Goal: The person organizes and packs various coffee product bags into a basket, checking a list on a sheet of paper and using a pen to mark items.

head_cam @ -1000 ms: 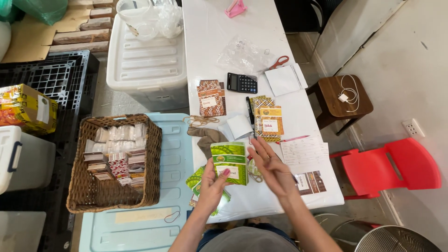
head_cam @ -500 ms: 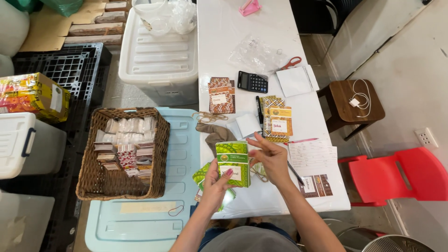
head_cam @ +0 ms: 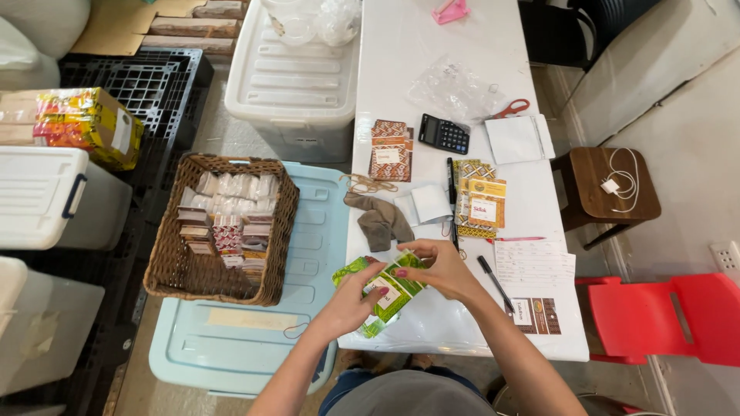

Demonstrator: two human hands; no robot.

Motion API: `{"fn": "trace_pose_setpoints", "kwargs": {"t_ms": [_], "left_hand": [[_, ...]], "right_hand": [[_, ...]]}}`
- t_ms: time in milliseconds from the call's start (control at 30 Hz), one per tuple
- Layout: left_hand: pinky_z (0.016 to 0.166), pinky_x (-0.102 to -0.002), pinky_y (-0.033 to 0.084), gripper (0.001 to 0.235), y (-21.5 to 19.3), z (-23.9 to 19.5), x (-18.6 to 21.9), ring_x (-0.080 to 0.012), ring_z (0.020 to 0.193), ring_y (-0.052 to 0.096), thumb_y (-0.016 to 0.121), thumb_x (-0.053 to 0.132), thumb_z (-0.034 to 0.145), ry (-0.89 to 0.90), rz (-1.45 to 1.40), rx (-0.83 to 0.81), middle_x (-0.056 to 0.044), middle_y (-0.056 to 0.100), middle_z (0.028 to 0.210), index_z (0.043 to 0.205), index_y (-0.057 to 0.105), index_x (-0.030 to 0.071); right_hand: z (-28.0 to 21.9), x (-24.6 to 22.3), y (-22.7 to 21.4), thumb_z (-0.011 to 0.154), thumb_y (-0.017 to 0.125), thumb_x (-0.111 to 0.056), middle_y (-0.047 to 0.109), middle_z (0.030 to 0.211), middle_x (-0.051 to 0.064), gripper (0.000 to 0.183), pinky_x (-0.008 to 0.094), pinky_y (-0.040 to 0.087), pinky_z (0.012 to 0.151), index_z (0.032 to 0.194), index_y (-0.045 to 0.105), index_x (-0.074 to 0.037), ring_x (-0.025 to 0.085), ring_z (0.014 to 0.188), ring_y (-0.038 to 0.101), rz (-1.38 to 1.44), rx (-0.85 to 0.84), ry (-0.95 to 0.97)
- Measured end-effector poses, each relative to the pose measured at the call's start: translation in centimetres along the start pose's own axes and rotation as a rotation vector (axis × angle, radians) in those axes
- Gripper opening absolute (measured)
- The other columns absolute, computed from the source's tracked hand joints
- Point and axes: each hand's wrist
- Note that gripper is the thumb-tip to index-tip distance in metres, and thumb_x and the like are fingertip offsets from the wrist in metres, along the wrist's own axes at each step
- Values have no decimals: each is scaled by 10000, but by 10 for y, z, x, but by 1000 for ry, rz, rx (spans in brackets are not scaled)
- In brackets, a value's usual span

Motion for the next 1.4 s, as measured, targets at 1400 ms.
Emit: {"fn": "trace_pose_setpoints", "kwargs": {"t_ms": [1400], "left_hand": [[713, -440, 622, 164, -342, 61, -427, -286, 887, 721, 507, 238, 1075, -420, -500, 702, -121, 699, 1130, 1191, 563, 136]], "right_hand": [[85, 164, 118, 911, 710, -5, 807, 758, 201, 53, 328, 582, 719, 931, 710, 45, 240, 686, 735, 14, 320, 64]]}}
Point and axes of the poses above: each hand's wrist, its own z-axis towards the middle knuckle, its own y-axis out of the palm, x = y × z
